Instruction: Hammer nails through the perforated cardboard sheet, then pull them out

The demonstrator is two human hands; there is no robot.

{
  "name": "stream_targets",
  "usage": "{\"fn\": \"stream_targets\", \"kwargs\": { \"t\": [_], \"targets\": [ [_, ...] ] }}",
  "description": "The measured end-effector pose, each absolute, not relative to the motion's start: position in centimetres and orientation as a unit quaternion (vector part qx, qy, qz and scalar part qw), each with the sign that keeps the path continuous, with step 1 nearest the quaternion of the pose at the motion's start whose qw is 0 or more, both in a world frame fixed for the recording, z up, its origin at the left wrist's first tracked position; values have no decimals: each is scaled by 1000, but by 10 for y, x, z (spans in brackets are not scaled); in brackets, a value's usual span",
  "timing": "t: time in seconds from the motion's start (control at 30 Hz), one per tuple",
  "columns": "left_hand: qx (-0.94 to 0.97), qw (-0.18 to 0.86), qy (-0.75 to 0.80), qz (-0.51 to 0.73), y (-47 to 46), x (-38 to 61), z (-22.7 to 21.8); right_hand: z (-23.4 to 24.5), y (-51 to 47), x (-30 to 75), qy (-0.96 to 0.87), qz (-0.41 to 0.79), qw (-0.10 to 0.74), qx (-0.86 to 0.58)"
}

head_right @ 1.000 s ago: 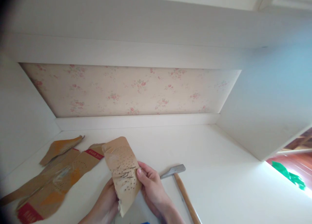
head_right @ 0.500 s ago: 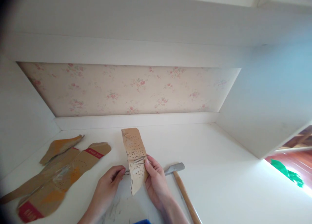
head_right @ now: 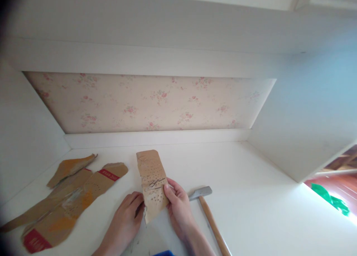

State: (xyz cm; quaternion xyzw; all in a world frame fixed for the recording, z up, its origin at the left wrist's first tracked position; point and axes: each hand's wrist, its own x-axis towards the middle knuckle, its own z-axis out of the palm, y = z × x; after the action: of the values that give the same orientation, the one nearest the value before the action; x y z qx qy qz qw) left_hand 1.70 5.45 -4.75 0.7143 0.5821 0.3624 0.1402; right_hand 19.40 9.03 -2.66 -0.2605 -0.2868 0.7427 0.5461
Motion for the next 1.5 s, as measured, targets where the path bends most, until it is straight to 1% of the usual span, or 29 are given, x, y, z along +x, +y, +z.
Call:
{"fn": "stream_targets", "kwargs": {
  "t": [0.07,0.13,0.27,0.37,0.43,0.47,0.53,0.6,0.77,0.87,1.1,1.27,1.5],
  "targets": [
    [703,157,578,384,53,19,-42,-27,89,193,-290,750,537,-255],
    [673,202,571,425,51,22,-36,-26,88,193,-296,759,523,-250],
    [545,369,548,516,51,26,-25,-27,87,191,-311,764,502,-260],
    [392,509,501,581,53,29,-20,-28,87,190,-323,746,512,-276],
    [312,575,448,609,54,31,-19,-29,87,189,-331,734,521,-284],
    [291,591,428,619,53,31,-18,-29,87,189,-335,729,523,-288],
    [287,592,420,626,51,31,-17,-30,86,189,-344,719,523,-301],
    [323,566,453,608,49,30,-18,-31,86,188,-359,707,519,-319],
    [457,489,561,486,50,27,-21,-32,85,187,-409,680,496,-352],
    [482,443,582,482,52,24,-24,-29,85,187,-420,680,486,-354],
    [480,389,612,494,50,23,-29,-28,84,187,-407,695,485,-341],
    [469,413,605,492,49,24,-28,-28,85,188,-381,714,491,-322],
    [514,429,572,474,49,25,-30,-28,85,189,-374,716,496,-320]
  ]
}}
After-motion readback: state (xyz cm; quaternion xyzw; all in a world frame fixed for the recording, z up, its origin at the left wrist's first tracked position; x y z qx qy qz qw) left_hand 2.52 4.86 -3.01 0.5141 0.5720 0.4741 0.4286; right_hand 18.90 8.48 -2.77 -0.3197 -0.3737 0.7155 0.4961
